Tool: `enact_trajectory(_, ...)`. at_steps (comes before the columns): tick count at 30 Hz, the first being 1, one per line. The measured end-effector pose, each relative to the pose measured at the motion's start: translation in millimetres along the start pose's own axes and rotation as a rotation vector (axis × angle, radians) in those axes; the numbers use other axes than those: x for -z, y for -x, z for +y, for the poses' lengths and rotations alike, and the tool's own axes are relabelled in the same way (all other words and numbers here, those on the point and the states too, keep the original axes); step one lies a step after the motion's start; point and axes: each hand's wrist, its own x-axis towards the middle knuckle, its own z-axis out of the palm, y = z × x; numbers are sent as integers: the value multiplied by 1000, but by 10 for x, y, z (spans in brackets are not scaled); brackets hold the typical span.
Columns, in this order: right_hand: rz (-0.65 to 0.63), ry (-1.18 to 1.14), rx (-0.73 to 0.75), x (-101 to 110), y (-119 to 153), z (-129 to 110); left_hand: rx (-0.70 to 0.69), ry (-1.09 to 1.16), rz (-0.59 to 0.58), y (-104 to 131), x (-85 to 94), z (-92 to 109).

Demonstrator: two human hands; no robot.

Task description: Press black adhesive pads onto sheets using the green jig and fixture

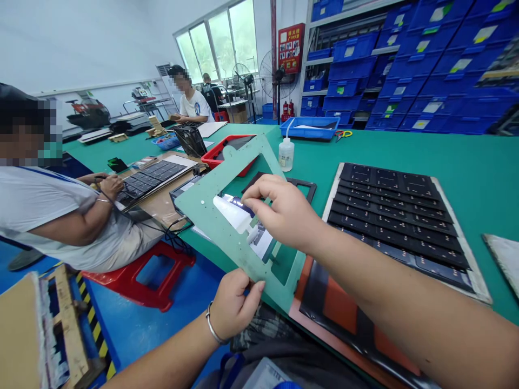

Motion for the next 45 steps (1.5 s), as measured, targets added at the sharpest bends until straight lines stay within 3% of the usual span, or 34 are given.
enact_trajectory(6,-52,-361,-238,-57,-115,-167,-4,21,0,-14,-1,13)
enact_trajectory(21,-29,-538,-412,-214,-124,-267,8,21,-26,-5,15,43)
enact_trajectory(35,27,-549,-369,-229,-81,-293,-15,-5,-20,-34,25,67)
enact_trajectory(39,93,-504,-379,-140,-57,-165,-12,-21,-11,-12,15,54)
enact_trajectory(45,384,-553,-482,58,102,368,11,-31,-2,-2,11,1)
